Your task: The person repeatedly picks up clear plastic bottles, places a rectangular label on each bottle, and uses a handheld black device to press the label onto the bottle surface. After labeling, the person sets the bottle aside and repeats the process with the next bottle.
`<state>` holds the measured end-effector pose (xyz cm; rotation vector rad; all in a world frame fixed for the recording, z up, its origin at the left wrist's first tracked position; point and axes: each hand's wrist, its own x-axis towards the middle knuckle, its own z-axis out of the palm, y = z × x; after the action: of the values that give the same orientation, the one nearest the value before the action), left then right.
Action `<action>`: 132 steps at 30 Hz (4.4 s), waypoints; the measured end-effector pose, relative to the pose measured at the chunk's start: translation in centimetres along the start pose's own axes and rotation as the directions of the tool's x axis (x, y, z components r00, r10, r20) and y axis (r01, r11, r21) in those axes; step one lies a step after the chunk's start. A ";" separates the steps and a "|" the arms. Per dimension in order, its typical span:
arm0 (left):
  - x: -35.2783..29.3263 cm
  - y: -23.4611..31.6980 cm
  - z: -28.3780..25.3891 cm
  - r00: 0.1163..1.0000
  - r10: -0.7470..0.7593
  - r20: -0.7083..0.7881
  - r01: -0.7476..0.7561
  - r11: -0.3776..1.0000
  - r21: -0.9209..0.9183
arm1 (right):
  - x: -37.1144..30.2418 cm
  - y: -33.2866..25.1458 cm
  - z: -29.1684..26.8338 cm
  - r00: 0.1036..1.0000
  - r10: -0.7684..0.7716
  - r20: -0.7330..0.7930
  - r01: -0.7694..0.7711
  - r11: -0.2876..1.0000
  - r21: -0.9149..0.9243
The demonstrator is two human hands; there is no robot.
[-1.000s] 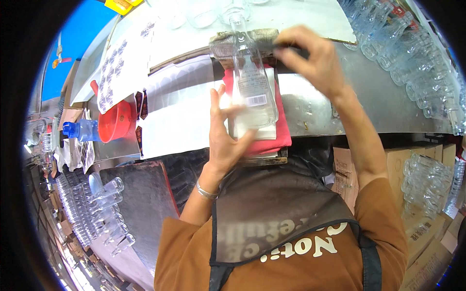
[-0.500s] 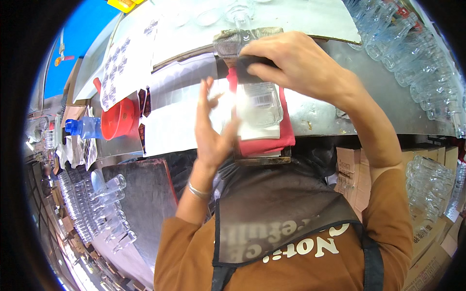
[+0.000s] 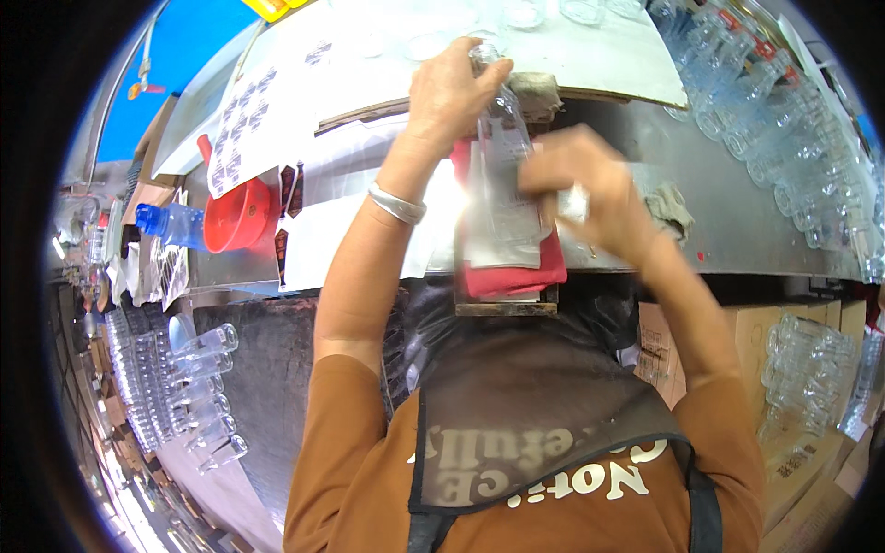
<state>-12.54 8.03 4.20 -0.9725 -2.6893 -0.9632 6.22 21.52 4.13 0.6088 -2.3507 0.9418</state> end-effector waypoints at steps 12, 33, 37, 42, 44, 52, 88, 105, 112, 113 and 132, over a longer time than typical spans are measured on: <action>-19.2 -2.3 -16.6 0.748 -0.415 -0.518 -0.101 0.699 -0.708 | -5.8 -4.2 0.1 0.803 0.594 0.041 -0.514 0.656 0.553; -36.6 -37.5 -32.0 0.299 -0.256 -0.919 0.765 0.640 0.070 | 1.5 -1.6 0.7 0.718 0.691 -0.082 -0.572 0.653 0.496; -43.3 -42.2 -36.2 0.463 -0.195 -0.865 0.755 0.598 0.270 | 4.6 3.3 -1.6 0.691 0.723 -0.008 -0.417 0.408 0.813; -32.3 -30.4 -31.9 0.339 0.116 -0.934 0.690 0.644 0.330 | 14.2 2.7 -9.3 0.710 0.541 -0.450 -0.371 0.832 0.413; -28.5 -25.7 -30.5 0.389 0.130 -0.912 0.559 0.754 0.346 | 18.8 3.8 -10.2 0.826 0.145 -0.545 -0.165 0.986 0.011; -13.8 -9.5 -16.7 0.645 0.000 -0.764 -0.186 0.970 -0.157 | 25.8 8.5 -6.0 0.991 -0.062 -0.123 0.011 0.926 -0.377; -15.2 2.1 -1.2 0.948 -0.257 0.187 0.313 0.655 -0.688 | -4.2 -1.5 4.7 0.700 0.706 0.107 -0.681 0.615 0.399; -16.6 -1.6 -2.0 0.974 -0.225 -0.007 0.180 0.799 -0.574 | -6.1 -2.7 4.1 0.649 0.753 0.112 -0.704 0.538 0.464; -17.1 -18.6 -7.3 0.866 -0.458 -0.200 0.499 0.761 0.414 | -7.7 -1.5 3.8 0.597 0.800 0.055 -0.702 0.488 0.519; -17.0 -18.7 -7.8 0.840 -0.532 -0.108 0.520 0.730 0.444 | -7.5 -1.5 4.2 0.617 0.785 0.051 -0.675 0.495 0.547; -29.6 -16.8 -9.6 0.999 0.040 0.029 -0.047 0.951 0.304 | -8.2 -1.2 2.5 0.635 0.772 0.014 -0.715 0.581 0.390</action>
<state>-0.48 -23.46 -6.33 -0.9746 -2.7110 -0.5075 12.37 20.58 -1.91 -0.4241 -2.2868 1.7484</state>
